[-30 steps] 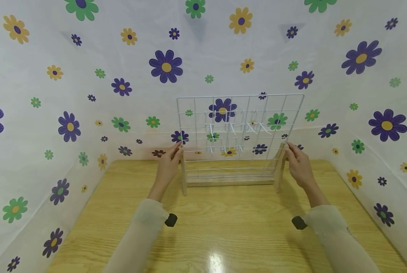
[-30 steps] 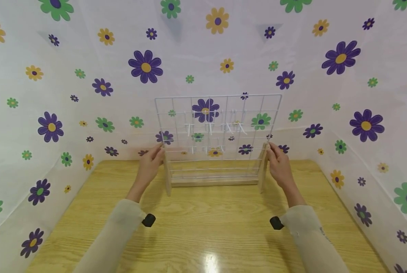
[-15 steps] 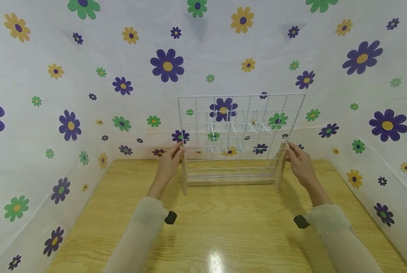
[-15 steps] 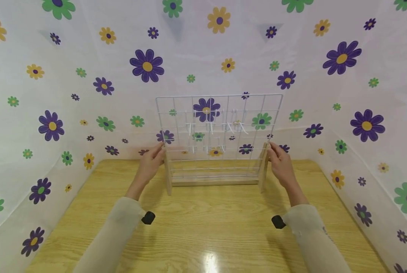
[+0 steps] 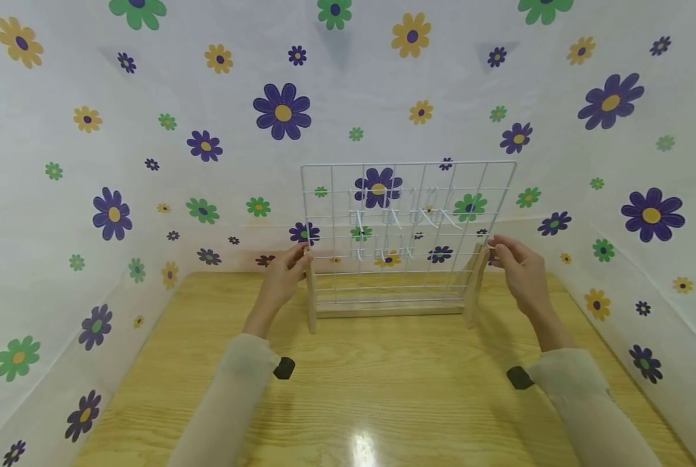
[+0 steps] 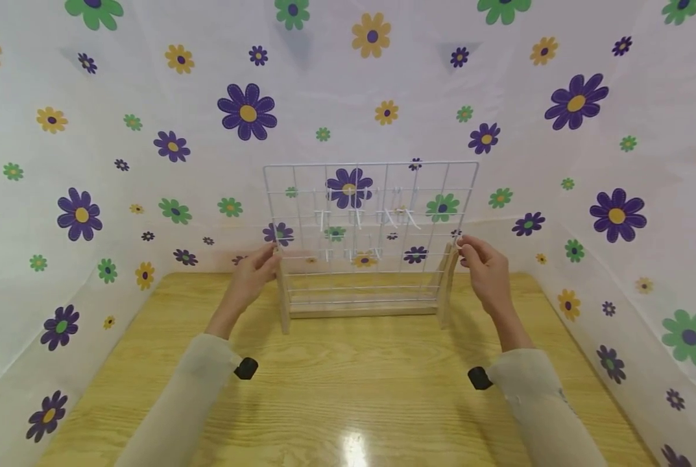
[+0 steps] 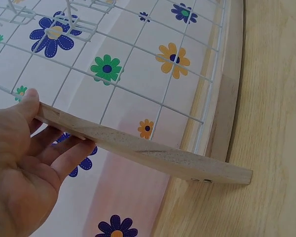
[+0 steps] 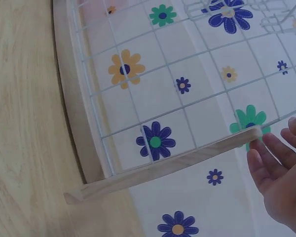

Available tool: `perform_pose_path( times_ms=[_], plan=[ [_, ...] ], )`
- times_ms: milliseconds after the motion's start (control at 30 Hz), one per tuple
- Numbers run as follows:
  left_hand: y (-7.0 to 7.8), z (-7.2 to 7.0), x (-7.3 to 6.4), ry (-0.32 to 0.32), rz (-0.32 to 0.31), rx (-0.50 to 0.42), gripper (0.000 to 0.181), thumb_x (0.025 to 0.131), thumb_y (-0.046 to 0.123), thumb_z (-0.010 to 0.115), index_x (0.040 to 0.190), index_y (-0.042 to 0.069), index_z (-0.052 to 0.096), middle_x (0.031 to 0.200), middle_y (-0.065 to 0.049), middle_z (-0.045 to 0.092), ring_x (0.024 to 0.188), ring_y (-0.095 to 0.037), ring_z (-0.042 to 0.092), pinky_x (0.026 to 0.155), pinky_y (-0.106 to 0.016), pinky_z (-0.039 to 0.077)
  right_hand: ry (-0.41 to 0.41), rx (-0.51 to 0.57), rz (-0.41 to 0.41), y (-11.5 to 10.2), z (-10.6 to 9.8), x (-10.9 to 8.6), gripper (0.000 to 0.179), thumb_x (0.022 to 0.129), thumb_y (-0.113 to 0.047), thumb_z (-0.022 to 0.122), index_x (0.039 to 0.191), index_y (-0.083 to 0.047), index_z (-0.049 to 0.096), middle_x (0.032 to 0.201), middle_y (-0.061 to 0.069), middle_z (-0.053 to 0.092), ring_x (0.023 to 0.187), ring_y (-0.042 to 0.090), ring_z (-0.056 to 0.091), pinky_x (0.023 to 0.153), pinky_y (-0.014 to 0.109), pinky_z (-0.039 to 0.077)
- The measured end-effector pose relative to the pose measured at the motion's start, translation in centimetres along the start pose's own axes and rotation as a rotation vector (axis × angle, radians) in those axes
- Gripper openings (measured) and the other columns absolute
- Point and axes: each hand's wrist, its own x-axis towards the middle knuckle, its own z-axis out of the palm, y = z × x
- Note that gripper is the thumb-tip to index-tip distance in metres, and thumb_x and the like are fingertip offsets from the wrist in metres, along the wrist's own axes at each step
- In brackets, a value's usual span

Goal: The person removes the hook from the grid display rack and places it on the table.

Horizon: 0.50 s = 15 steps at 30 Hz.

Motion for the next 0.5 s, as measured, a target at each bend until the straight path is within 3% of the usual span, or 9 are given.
perform_pose_path(
  times_ms=[167,300,367,500],
  plan=[
    [0.0,-0.2,0.1,-0.036,-0.018,0.008,0.055,0.109,0.037,0.054,0.159,0.019,0.042,0.154,-0.019,0.049,0.134,-0.035,0.055,0.103,-0.040,0.056,0.041,0.047,-0.031,-1.2,-0.5,0.1,0.038,0.109,-0.015,0.054,0.137,0.011,0.058,0.115,-0.007,0.071,0.097,0.003,0.069,0.083,0.010,0.057],
    [0.1,-0.2,0.0,-0.050,-0.023,-0.001,0.056,0.109,0.038,0.053,0.160,0.019,0.041,0.155,-0.018,0.049,0.135,-0.035,0.055,0.104,-0.040,0.055,0.052,0.008,-0.049,-2.7,-0.6,0.0,0.038,0.109,-0.016,0.055,0.137,0.009,0.059,0.111,-0.018,0.069,0.093,0.001,0.068,0.081,0.011,0.057],
    [0.1,-0.2,0.0,-0.051,-0.019,0.001,0.056,0.109,0.038,0.053,0.160,0.018,0.041,0.155,-0.019,0.048,0.135,-0.035,0.054,0.104,-0.040,0.055,0.053,-0.020,-0.059,-3.4,-0.6,-0.1,0.038,0.109,-0.017,0.056,0.138,0.008,0.058,0.113,-0.018,0.068,0.093,0.000,0.067,0.081,0.011,0.057],
    [0.0,-0.1,0.0,-0.044,-0.009,0.006,0.057,0.109,0.037,0.052,0.160,0.016,0.041,0.154,-0.019,0.049,0.135,-0.036,0.054,0.104,-0.041,0.055,0.040,-0.061,-0.078,-5.2,-0.3,-0.4,0.039,0.108,-0.017,0.057,0.141,0.006,0.057,0.123,-0.004,0.069,0.098,0.000,0.067,0.084,0.009,0.055]
  ],
)
